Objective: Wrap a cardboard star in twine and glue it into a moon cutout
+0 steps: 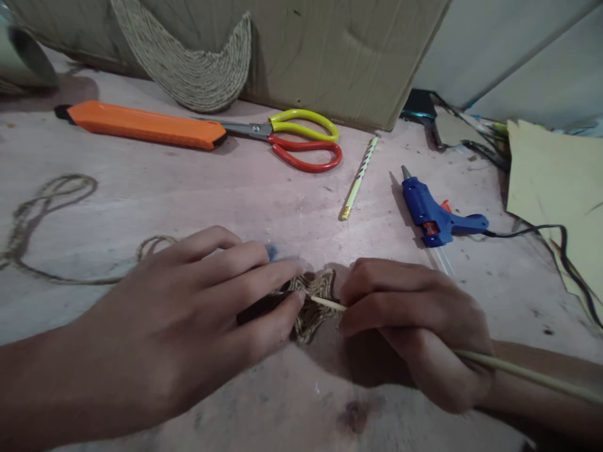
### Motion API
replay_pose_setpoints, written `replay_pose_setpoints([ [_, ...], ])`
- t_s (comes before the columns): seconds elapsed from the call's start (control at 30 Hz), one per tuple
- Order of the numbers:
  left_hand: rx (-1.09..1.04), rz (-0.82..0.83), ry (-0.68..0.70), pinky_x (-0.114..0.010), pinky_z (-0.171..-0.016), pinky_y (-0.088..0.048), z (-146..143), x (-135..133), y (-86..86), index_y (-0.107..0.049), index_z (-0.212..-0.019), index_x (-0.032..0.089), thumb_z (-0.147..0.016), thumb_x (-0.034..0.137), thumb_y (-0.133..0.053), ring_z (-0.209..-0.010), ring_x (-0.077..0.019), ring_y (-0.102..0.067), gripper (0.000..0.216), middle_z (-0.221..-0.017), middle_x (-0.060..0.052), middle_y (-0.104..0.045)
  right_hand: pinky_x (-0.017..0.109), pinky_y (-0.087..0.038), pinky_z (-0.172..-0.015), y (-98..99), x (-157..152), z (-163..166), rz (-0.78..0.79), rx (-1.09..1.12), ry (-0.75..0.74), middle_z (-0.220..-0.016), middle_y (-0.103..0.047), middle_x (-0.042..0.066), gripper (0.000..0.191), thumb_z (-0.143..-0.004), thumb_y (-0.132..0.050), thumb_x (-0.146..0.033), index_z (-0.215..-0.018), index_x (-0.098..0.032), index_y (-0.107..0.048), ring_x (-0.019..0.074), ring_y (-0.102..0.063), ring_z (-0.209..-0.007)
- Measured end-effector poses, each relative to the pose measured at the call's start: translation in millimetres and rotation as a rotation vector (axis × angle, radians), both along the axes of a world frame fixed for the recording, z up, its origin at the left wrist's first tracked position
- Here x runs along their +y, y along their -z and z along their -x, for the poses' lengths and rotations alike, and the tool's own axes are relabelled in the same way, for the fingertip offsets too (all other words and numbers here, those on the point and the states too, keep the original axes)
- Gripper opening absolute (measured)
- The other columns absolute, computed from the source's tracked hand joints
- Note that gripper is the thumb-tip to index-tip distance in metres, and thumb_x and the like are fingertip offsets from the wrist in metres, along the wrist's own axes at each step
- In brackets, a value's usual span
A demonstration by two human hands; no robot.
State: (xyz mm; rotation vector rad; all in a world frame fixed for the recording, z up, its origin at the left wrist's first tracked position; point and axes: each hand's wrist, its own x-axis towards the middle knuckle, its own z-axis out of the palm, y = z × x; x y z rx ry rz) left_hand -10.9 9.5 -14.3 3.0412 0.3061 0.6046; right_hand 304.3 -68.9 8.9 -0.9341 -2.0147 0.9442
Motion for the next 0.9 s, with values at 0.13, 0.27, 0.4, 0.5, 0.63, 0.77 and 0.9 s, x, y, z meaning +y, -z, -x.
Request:
replay_pose_setpoints([
  [0.13, -0.02, -0.004, 0.013, -0.055, -0.115, -0.058, 1, 2, -0.7, -0.073, -0.15, 0.026, -0.129, 0.026, -0.042, -0.131, -0.0264, -0.076, 0.037, -0.166, -0.002, -0.077, 0.036, -0.063, -0.076, 0.7, 0, -1, -0.121, -0.076, -0.045, -0.101, -0.079, 0.007, 0.022, -0.108, -0.056, -0.01, -0.107, -0.02, -0.076, 0.0203, -0.074, -0.085],
  [0.27, -0.019, -0.001, 0.012, -0.053, -0.114, -0.059, -1, 2, -0.5, -0.072, -0.148, 0.026, -0.129, 0.027, -0.043, -0.129, -0.0253, -0.074, 0.035, -0.166, -0.002, -0.077, 0.039, -0.059, -0.075, -0.4, -2, -1, -0.144, -0.135, -0.055, -0.099, -0.077, 0.008, 0.022, -0.114, -0.055, -0.013, -0.108, -0.02, -0.076, 0.0217, -0.068, -0.082],
  [0.4, 0.014, -0.026, 0.008, -0.056, -0.108, -0.061, -3, 2, -0.3, -0.074, -0.143, 0.028, -0.13, 0.031, -0.039, -0.124, -0.0275, -0.073, 0.038, -0.162, -0.003, -0.078, 0.038, -0.051, -0.074, -0.2, -5, 4, -0.169, -0.152, -0.033, -0.095, -0.074, 0.007, 0.028, -0.123, -0.051, -0.023, -0.104, -0.022, -0.072, 0.0216, -0.064, -0.079],
  [0.5, 0.053, -0.018, 0.017, -0.055, -0.101, -0.063, -5, 4, -1.4, -0.075, -0.139, 0.029, -0.129, 0.034, -0.038, -0.115, -0.0273, -0.073, 0.039, -0.155, -0.004, -0.081, 0.039, -0.044, -0.071, 2.1, -5, 9, -0.196, -0.162, -0.021, -0.087, -0.07, 0.004, 0.03, -0.122, -0.051, -0.023, -0.096, -0.024, -0.067, 0.021, -0.057, -0.074],
  [0.63, 0.061, 0.035, 0.013, -0.053, -0.1, -0.063, -10, 8, -4.6, -0.075, -0.134, 0.029, -0.128, 0.035, -0.044, -0.113, -0.0262, -0.074, 0.032, -0.153, -0.003, -0.083, 0.038, -0.044, -0.066, 4.6, -3, 8, -0.169, -0.069, -0.048, -0.081, -0.068, 0.0, 0.018, -0.111, -0.06, -0.018, -0.096, -0.024, -0.069, 0.0188, -0.055, -0.068],
  [0.77, 0.006, 0.106, 0.003, -0.052, -0.097, -0.062, -15, 12, -7.6, -0.076, -0.114, 0.028, -0.124, 0.025, -0.051, -0.109, -0.0261, -0.077, 0.027, -0.154, 0.0, -0.084, 0.03, -0.047, -0.058, 3.4, -4, 0, 0.086, 0.215, 0.058, -0.077, -0.071, -0.001, 0.024, -0.108, -0.061, -0.011, -0.092, -0.022, -0.075, 0.0134, -0.063, -0.063],
  [0.9, -0.031, 0.184, 0.045, -0.052, -0.11, -0.062, -13, 15, -6.5, -0.08, -0.119, 0.028, -0.122, 0.021, -0.058, -0.124, -0.0276, -0.081, 0.024, -0.16, -0.001, -0.084, 0.031, -0.057, -0.062, 1.2, -2, -2, 0.098, 0.307, 0.129, -0.078, -0.075, 0.002, 0.029, -0.11, -0.061, -0.013, -0.089, -0.022, -0.079, 0.0158, -0.069, -0.067],
])
